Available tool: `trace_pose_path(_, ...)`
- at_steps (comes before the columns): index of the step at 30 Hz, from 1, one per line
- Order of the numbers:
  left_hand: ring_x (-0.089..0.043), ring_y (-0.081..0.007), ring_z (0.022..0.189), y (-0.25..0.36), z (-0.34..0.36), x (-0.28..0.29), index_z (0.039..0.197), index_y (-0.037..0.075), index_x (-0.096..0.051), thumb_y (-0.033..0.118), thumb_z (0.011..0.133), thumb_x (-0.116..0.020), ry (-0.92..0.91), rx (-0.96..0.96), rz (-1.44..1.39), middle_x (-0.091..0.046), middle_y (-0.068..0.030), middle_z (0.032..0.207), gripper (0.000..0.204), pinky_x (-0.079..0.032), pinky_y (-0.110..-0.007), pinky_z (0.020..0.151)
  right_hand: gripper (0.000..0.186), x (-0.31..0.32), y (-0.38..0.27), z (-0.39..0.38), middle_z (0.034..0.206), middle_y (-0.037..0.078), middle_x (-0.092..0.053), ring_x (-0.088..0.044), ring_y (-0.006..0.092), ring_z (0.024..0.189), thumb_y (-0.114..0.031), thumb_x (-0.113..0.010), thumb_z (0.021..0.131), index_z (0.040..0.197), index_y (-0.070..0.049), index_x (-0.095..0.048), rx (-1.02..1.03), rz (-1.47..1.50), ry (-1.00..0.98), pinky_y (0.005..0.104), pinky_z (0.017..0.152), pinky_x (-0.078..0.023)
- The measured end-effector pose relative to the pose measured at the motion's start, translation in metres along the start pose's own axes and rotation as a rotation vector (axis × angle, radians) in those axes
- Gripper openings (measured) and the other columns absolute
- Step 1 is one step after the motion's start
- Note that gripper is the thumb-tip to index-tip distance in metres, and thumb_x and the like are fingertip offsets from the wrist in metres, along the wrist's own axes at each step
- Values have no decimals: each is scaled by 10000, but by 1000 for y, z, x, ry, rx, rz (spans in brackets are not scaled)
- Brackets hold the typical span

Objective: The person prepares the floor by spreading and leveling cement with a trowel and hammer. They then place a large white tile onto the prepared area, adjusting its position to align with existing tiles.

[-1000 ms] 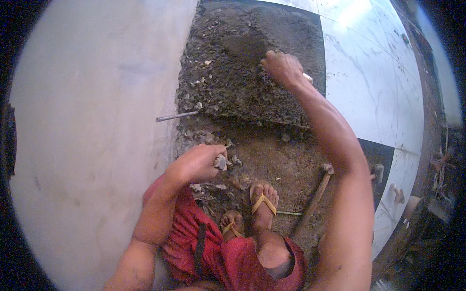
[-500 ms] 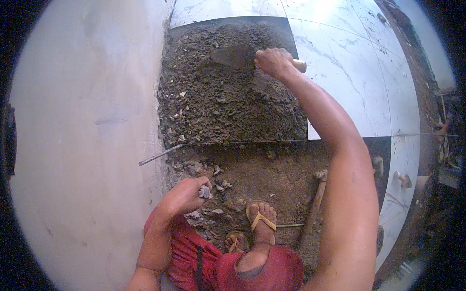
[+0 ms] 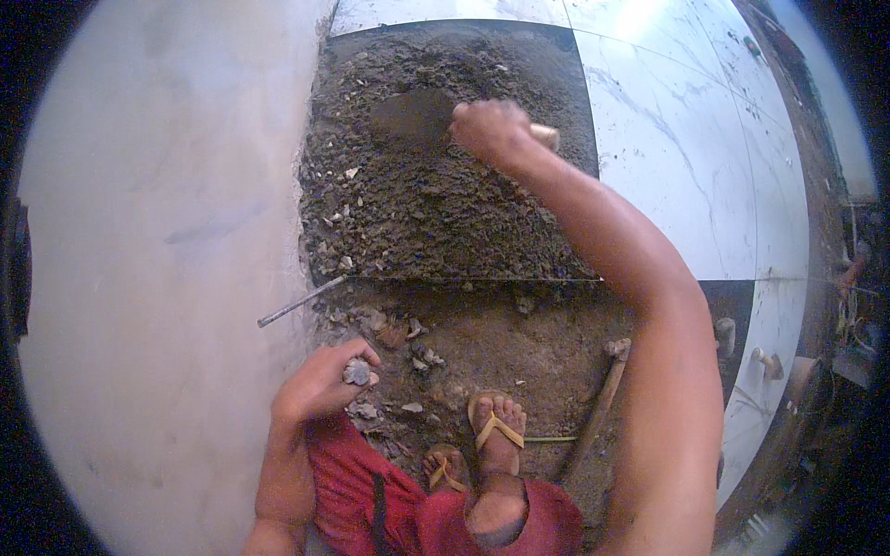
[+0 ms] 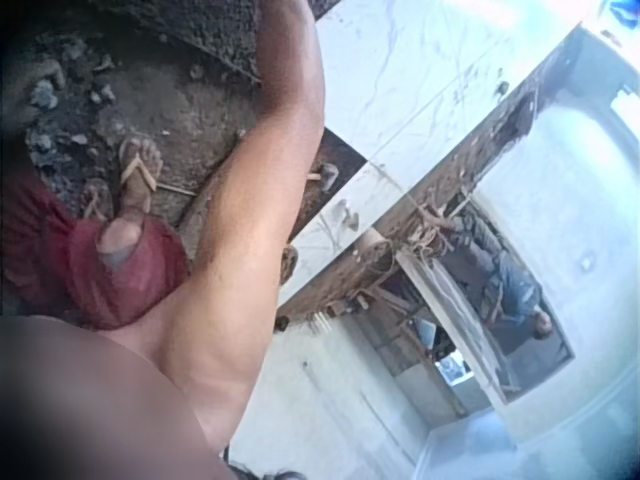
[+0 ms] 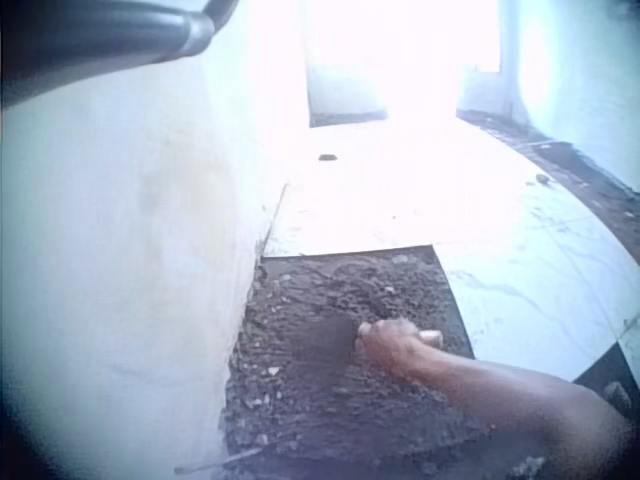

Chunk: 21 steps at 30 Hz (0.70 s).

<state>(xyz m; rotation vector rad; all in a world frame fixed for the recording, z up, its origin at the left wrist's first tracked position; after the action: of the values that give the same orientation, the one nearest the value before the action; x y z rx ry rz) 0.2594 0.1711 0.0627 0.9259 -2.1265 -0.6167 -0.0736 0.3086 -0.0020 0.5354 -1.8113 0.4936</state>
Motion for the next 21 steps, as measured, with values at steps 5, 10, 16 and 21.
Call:
trace_pose_path(5,-616,-260,729,-3,-8,13,974,66,-583,134,802,-671,91,-21,-74,-626,-145,813,205,-463,-341,668,360,20,63,29,1059,145,-660,-639,330,981,-352,-461,922,1041,-82,-667,-180,20,79,448,826,-519)
trace_pose_path(10,-515,-86,738,-7,-36,33,953,55,-597,110,800,-669,317,122,-331,-564,-2,784,178,-423,-244,675,369,25,108,34,1159,144,-621,-590,326,1083,-330,-474,876,1101,-96,-651,-310,11,85,446,904,-475)
trace_pose_path(16,-451,-43,665,-28,-52,32,953,40,-597,17,800,-651,536,21,-393,-492,48,712,164,-377,-202,603,427,33,160,27,1191,156,-601,-594,316,1074,-360,-449,844,1156,-130,-628,-457,47,81,429,905,-473)
trace_pose_path(21,-448,-48,655,-18,-45,30,953,38,-598,24,794,-656,421,79,-357,-495,37,695,170,-381,-207,603,380,52,149,-11,1056,143,-654,-635,323,962,-370,-452,889,1136,-136,-619,-279,-111,-6,451,853,-494)
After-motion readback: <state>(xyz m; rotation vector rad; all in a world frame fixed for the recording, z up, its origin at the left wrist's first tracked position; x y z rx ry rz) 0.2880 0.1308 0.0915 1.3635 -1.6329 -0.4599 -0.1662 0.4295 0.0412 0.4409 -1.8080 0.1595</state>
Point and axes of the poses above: each hand's wrist, its own z-axis towards the middle knuckle, its own x-axis out of the back of the hand, y = z × x, the point moved 4 cm from there along z, towards the middle knuckle
